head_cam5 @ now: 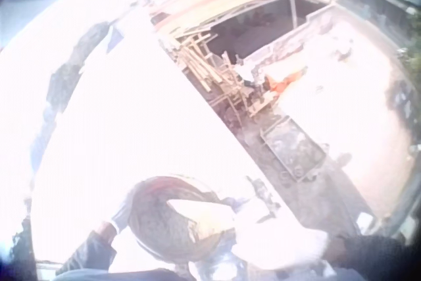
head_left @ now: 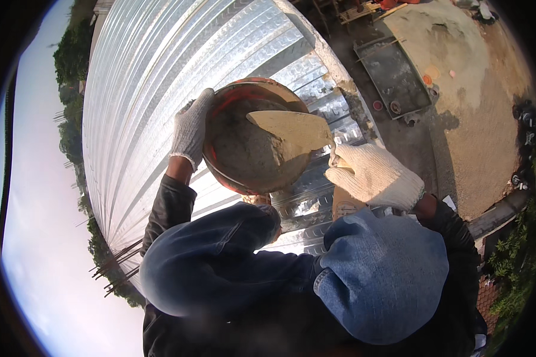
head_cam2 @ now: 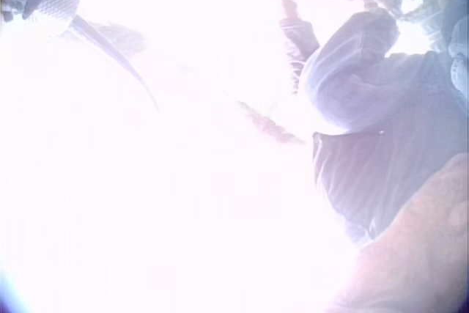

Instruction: The person scoops cement from a red bowl with a trowel and applies it to the seams of a corrugated metal roof. The person repeatedly fills the trowel and spreads the cement along the roof joints.

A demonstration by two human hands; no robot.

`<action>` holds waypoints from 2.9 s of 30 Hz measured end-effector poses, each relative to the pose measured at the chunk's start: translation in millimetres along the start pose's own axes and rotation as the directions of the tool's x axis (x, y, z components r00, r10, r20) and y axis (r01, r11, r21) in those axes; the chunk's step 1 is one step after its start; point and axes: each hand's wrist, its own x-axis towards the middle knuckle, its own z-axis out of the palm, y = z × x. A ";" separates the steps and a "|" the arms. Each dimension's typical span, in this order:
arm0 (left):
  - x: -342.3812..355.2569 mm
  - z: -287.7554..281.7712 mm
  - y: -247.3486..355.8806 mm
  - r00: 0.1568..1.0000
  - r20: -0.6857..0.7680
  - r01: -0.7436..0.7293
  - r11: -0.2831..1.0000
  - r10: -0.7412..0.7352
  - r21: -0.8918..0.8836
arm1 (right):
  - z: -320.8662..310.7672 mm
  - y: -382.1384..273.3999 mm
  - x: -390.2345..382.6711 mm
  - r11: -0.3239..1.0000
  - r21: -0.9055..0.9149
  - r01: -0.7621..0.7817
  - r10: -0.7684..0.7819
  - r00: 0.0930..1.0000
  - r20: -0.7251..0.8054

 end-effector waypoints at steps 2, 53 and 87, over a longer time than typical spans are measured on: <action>3.5 -0.3 -0.3 1.000 0.008 0.002 0.998 -0.002 -0.056 | 9.5 -4.3 19.9 0.986 0.080 -0.144 0.131 0.980 0.148; -18.4 -18.3 -44.4 0.996 -0.074 -0.060 0.967 0.043 -0.249 | 55.2 -84.1 65.6 0.989 0.091 -0.116 0.087 0.957 0.276; -17.8 -17.8 -45.6 0.993 -0.119 -0.060 0.953 0.025 -0.297 | 71.2 -61.5 51.8 0.966 0.234 0.109 -0.195 0.902 0.385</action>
